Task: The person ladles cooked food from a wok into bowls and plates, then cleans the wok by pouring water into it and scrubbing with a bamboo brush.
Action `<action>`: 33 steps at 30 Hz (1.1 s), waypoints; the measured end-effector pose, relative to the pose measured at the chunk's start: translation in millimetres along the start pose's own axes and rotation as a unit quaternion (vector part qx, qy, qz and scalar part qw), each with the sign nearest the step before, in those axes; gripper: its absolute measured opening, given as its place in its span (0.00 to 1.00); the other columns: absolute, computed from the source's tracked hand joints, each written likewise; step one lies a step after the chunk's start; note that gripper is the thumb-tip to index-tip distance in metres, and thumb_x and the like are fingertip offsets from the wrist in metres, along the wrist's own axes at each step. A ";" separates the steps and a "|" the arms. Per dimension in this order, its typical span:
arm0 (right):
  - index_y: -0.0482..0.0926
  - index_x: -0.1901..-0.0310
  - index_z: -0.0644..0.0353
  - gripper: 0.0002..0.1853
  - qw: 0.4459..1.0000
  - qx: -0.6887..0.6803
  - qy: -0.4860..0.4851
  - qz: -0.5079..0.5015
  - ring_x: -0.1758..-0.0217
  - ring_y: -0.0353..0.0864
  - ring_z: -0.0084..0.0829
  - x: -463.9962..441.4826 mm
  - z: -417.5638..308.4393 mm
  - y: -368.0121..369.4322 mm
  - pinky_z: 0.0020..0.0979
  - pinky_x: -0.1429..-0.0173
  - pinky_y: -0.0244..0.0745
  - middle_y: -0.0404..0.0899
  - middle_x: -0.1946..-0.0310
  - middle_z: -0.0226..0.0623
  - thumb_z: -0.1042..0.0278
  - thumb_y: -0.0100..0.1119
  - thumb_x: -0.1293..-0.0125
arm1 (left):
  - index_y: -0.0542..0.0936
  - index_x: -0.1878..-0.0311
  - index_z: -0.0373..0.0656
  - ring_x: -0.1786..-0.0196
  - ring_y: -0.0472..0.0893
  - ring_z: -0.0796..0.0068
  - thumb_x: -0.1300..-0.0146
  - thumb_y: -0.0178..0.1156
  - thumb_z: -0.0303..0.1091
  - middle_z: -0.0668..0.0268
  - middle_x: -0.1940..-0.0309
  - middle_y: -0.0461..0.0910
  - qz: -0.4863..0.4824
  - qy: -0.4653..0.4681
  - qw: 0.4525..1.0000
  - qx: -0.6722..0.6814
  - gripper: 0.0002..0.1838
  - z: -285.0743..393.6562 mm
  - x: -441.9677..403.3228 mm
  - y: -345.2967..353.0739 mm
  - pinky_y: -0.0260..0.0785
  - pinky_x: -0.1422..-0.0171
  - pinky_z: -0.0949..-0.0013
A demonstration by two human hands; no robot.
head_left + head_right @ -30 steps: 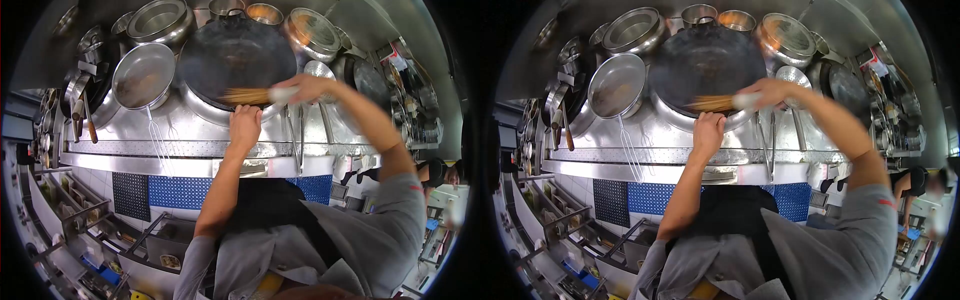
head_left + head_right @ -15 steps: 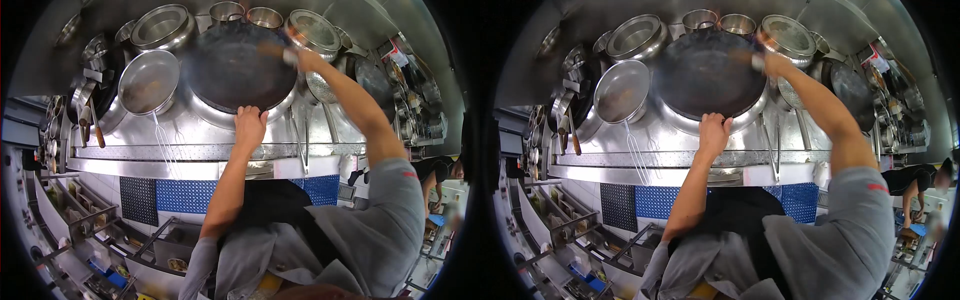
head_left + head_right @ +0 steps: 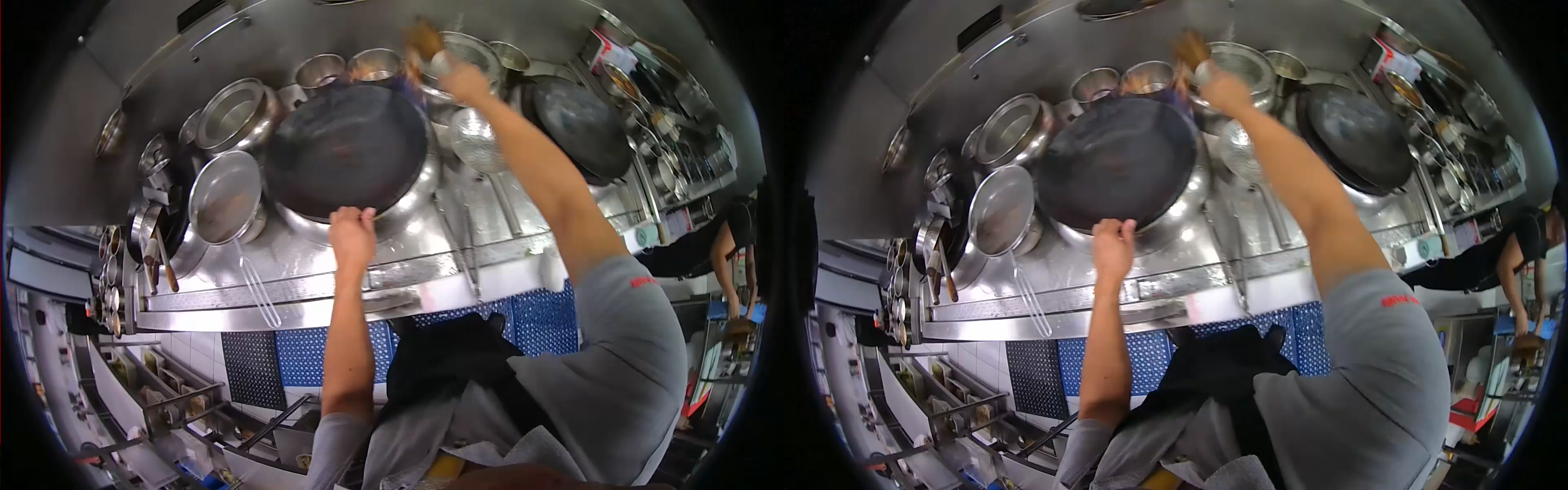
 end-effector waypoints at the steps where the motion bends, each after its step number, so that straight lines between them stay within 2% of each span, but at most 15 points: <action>1: 0.67 0.25 0.48 0.38 0.997 -0.078 0.021 -0.010 0.58 0.87 0.44 21.5 36.4 -48.9 0.46 0.50 0.81 0.87 0.53 0.49 0.47 0.63 0.36 | 0.80 0.71 0.38 0.60 0.77 0.47 0.34 0.68 0.38 0.52 0.69 0.79 -0.006 0.010 1.000 -0.011 0.14 3.8 0.4 -1.1 0.68 0.54 0.47; 3: 0.64 0.22 0.46 0.42 0.982 -0.185 0.032 0.030 0.81 0.81 0.27 68.9 116.2 -137.1 0.32 0.70 0.81 0.88 0.65 0.41 0.44 0.68 0.36 | 0.81 0.69 0.40 0.58 0.77 0.48 0.33 0.66 0.40 0.55 0.65 0.80 -0.023 -0.003 0.999 -0.036 0.13 5.6 1.8 4.3 0.69 0.52 0.47; 6: 0.66 0.23 0.44 0.39 0.931 -0.330 0.124 0.093 0.77 0.80 0.22 201.6 234.9 -236.2 0.24 0.77 0.73 0.85 0.62 0.34 0.49 0.69 0.34 | 0.85 0.58 0.43 0.48 0.79 0.50 0.33 0.66 0.35 0.53 0.58 0.83 -0.047 -0.008 0.995 -0.089 0.07 11.5 7.6 6.9 0.72 0.45 0.51; 7: 0.68 0.25 0.54 0.36 0.916 -0.363 0.140 0.099 0.76 0.80 0.21 251.2 274.1 -257.3 0.23 0.78 0.70 0.83 0.54 0.35 0.50 0.65 0.30 | 0.84 0.55 0.41 0.44 0.79 0.50 0.34 0.67 0.34 0.54 0.55 0.83 -0.041 -0.069 0.996 -0.041 0.09 36.3 12.8 -3.9 0.72 0.43 0.51; 9: 0.68 0.25 0.57 0.34 0.885 -0.401 0.173 0.163 0.75 0.80 0.22 349.5 366.4 -278.6 0.24 0.76 0.72 0.82 0.54 0.36 0.53 0.64 0.29 | 0.84 0.54 0.38 0.42 0.79 0.50 0.35 0.67 0.32 0.54 0.54 0.83 0.099 0.085 0.977 -0.166 0.10 79.3 20.8 -9.9 0.72 0.40 0.50; 13: 0.67 0.26 0.64 0.33 0.769 -0.484 0.348 0.230 0.70 0.80 0.23 545.3 488.4 -257.2 0.25 0.75 0.76 0.82 0.53 0.38 0.60 0.62 0.27 | 0.83 0.51 0.37 0.41 0.78 0.49 0.38 0.66 0.26 0.50 0.51 0.82 0.138 0.002 0.985 -0.100 0.12 163.3 69.0 25.0 0.67 0.34 0.49; 15: 0.68 0.27 0.62 0.32 0.732 -0.509 0.399 0.215 0.72 0.79 0.24 603.2 522.6 -240.6 0.26 0.75 0.76 0.81 0.56 0.36 0.58 0.63 0.27 | 0.82 0.50 0.37 0.40 0.77 0.48 0.39 0.65 0.24 0.50 0.50 0.82 0.162 0.071 0.984 0.038 0.13 196.8 101.1 86.6 0.66 0.32 0.48; 16: 0.68 0.27 0.61 0.32 0.726 -0.512 0.407 0.213 0.74 0.78 0.24 618.3 536.2 -234.7 0.26 0.75 0.75 0.80 0.60 0.34 0.56 0.63 0.28 | 0.82 0.50 0.37 0.39 0.76 0.48 0.39 0.65 0.23 0.50 0.48 0.81 0.101 0.096 0.987 0.078 0.13 262.4 113.4 119.8 0.66 0.31 0.49; 17: 0.69 0.28 0.59 0.32 0.720 -0.517 0.414 0.208 0.76 0.77 0.24 629.3 559.4 -239.9 0.26 0.76 0.73 0.79 0.63 0.32 0.54 0.63 0.28 | 0.82 0.50 0.37 0.38 0.76 0.49 0.39 0.65 0.23 0.50 0.47 0.80 0.041 0.119 0.985 0.114 0.13 350.6 130.0 151.5 0.65 0.31 0.51; 19: 0.71 0.29 0.61 0.32 0.746 -0.497 0.402 0.187 0.67 0.81 0.26 607.5 580.8 -243.8 0.28 0.69 0.77 0.82 0.56 0.36 0.56 0.65 0.30 | 0.82 0.49 0.39 0.36 0.75 0.49 0.39 0.65 0.23 0.50 0.42 0.77 -0.078 0.139 0.974 0.162 0.14 434.5 139.0 178.9 0.65 0.29 0.53; 21: 0.72 0.29 0.61 0.31 0.785 -0.474 0.371 0.144 0.55 0.84 0.29 573.3 612.9 -239.9 0.33 0.59 0.84 0.84 0.48 0.40 0.59 0.66 0.30 | 0.81 0.48 0.39 0.34 0.74 0.48 0.39 0.65 0.23 0.49 0.39 0.75 -0.151 0.147 0.954 0.214 0.15 482.8 147.8 205.0 0.64 0.29 0.53; 25: 0.72 0.29 0.60 0.37 0.923 -0.197 0.321 0.078 0.36 0.82 0.47 482.4 660.0 -250.2 0.38 0.30 0.72 0.80 0.38 0.56 0.55 0.68 0.38 | 0.82 0.49 0.40 0.36 0.75 0.51 0.39 0.65 0.23 0.51 0.39 0.75 -0.212 0.175 0.927 0.254 0.15 541.1 162.1 246.2 0.67 0.33 0.56; 26: 0.73 0.30 0.57 0.35 0.934 -0.161 0.306 0.086 0.36 0.80 0.53 465.0 669.7 -251.7 0.40 0.32 0.74 0.80 0.40 0.57 0.57 0.68 0.38 | 0.82 0.49 0.40 0.36 0.75 0.51 0.39 0.65 0.23 0.51 0.39 0.75 -0.226 0.172 0.922 0.263 0.15 552.0 165.1 255.0 0.68 0.33 0.55; 29: 0.75 0.31 0.55 0.33 0.953 -0.068 0.296 0.021 0.38 0.81 0.54 420.1 707.0 -238.0 0.43 0.34 0.75 0.82 0.42 0.54 0.59 0.69 0.40 | 0.82 0.49 0.39 0.36 0.75 0.50 0.39 0.65 0.23 0.49 0.39 0.75 -0.257 0.165 0.907 0.290 0.14 576.6 171.1 284.9 0.68 0.33 0.55; 33: 0.70 0.27 0.42 0.36 0.963 0.030 0.268 -0.017 0.46 0.83 0.58 385.5 753.4 -210.0 0.50 0.40 0.78 0.78 0.45 0.59 0.64 0.66 0.39 | 0.82 0.50 0.38 0.36 0.75 0.49 0.38 0.64 0.23 0.48 0.39 0.74 -0.269 0.148 0.901 0.306 0.13 595.2 164.5 335.7 0.66 0.30 0.54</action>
Point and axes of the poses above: each hand's wrist, its own x-axis away from the middle knuckle, its own y-axis out of the palm, z = x × y, the point moved 8 cm from there along -x, towards the middle knuckle
